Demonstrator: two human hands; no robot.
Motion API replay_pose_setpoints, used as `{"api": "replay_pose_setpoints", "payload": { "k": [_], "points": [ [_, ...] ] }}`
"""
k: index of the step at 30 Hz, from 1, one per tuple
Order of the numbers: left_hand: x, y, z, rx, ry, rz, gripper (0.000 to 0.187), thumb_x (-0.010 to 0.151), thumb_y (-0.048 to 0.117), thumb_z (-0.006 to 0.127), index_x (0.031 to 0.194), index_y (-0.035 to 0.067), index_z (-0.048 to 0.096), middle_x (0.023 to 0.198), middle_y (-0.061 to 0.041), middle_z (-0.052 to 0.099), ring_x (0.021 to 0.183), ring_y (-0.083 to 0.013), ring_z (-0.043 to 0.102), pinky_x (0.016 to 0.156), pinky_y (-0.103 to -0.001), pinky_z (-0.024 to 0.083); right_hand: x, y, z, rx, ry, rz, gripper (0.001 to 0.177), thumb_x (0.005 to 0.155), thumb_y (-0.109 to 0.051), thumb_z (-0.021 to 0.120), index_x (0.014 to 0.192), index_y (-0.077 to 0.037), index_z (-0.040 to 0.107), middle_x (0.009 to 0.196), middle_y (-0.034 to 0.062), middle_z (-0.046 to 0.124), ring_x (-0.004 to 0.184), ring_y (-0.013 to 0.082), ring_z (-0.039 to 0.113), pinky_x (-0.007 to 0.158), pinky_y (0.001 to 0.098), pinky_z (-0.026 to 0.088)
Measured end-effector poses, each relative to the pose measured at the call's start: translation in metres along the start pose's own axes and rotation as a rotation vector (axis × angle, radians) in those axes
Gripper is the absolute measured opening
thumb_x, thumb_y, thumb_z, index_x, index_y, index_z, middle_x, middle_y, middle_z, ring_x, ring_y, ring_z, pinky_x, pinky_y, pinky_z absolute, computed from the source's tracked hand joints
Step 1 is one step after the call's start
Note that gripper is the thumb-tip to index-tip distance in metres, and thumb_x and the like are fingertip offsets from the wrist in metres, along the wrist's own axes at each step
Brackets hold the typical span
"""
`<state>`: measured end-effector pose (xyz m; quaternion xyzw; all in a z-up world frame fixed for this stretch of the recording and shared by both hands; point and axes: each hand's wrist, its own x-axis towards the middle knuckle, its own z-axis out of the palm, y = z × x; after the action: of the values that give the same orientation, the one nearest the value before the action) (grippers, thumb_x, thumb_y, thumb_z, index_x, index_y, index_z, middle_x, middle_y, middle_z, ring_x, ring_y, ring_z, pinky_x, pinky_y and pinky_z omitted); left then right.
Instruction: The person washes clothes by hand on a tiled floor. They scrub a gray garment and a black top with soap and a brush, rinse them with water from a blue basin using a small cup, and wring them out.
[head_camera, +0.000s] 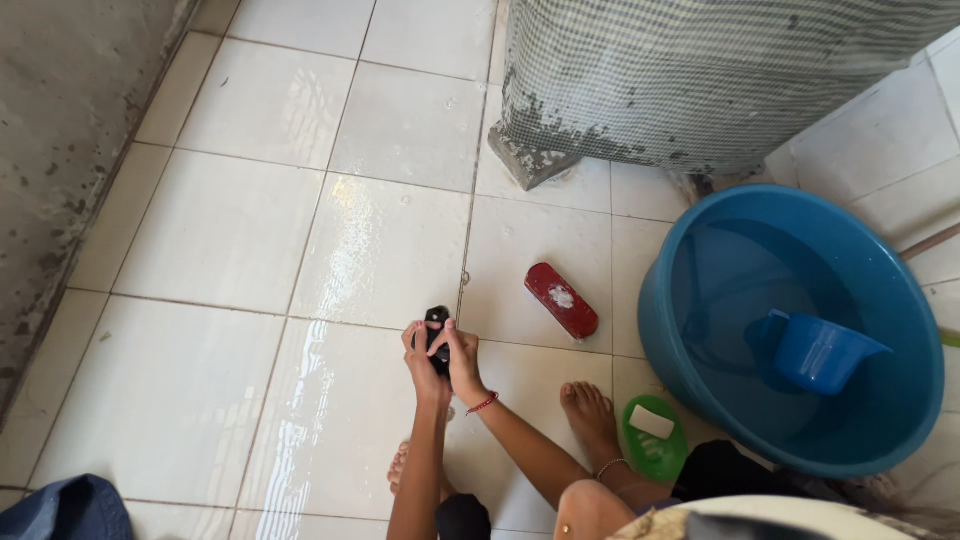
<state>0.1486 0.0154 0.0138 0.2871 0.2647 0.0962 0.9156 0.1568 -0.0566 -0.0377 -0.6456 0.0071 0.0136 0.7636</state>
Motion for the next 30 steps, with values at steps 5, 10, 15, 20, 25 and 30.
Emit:
{"api": "replay_pose_setpoints", "payload": {
  "k": [5,10,15,20,25,30],
  "points": [
    [0.008,-0.03,-0.022,-0.19,0.013,-0.226,0.025,0.106,0.028,0.057,0.109,0.006,0.067,0.089,-0.001,0.058,0.084,-0.0144,0.055,0.075,-0.031,0.048,-0.008,-0.042,-0.015,-0.63,-0.07,-0.423,0.038,0.105,-0.03,0.06,0.082,0.0,0.07,0.102,0.0113,0.066,0.097,0.0235,0.059,0.089,0.0375,0.046],
    [0.032,-0.058,-0.052,-0.147,0.202,-0.053,0.031,0.108,0.035,0.059,0.108,0.004,0.059,0.078,-0.003,0.05,0.072,-0.0201,0.048,0.066,-0.036,0.045,-0.049,-0.022,-0.043,-0.954,0.274,-0.455,0.043,0.104,-0.035,0.049,0.127,-0.001,0.062,0.144,0.018,0.049,0.133,0.0376,0.042,0.111,0.048,0.028],
    [-0.001,-0.034,-0.025,0.292,0.122,0.164,0.033,0.101,0.025,0.054,0.13,0.012,0.064,0.113,-0.005,0.063,0.105,-0.0163,0.059,0.093,-0.032,0.048,-0.044,-0.004,-0.029,0.037,0.151,0.04,0.064,0.104,-0.054,0.039,0.149,-0.008,0.045,0.152,0.0062,0.049,0.143,0.0209,0.042,0.12,0.0378,0.027],
    [-0.022,-0.015,-0.01,0.591,-0.198,0.41,0.033,0.106,0.022,0.055,0.121,0.0,0.074,0.155,0.0,0.027,0.136,-0.0178,0.042,0.105,-0.038,0.045,-0.029,-0.052,0.006,0.556,0.194,0.431,0.055,0.103,-0.053,0.044,0.139,-0.014,0.059,0.122,0.0061,0.063,0.115,0.0194,0.059,0.102,0.0377,0.046],
    [-0.022,0.009,0.01,0.029,-0.087,-0.344,0.043,0.107,0.037,0.054,0.126,0.001,0.067,0.117,-0.011,0.064,0.106,-0.0215,0.06,0.093,-0.035,0.05,-0.025,-0.083,0.011,-0.072,0.168,0.058,0.036,0.102,-0.036,0.061,0.118,-0.006,0.069,0.116,0.0104,0.071,0.108,0.0208,0.066,0.099,0.0369,0.051],
    [-0.021,0.019,0.003,-0.016,-0.029,-0.378,0.037,0.103,0.035,0.05,0.131,0.011,0.056,0.115,-0.007,0.065,0.105,-0.0188,0.064,0.093,-0.035,0.053,-0.018,-0.139,0.011,-0.937,-0.082,-0.719,0.026,0.099,-0.027,0.061,0.117,-0.01,0.071,0.116,0.0057,0.072,0.121,0.0282,0.07,0.114,0.0663,0.028]
  ]
}}
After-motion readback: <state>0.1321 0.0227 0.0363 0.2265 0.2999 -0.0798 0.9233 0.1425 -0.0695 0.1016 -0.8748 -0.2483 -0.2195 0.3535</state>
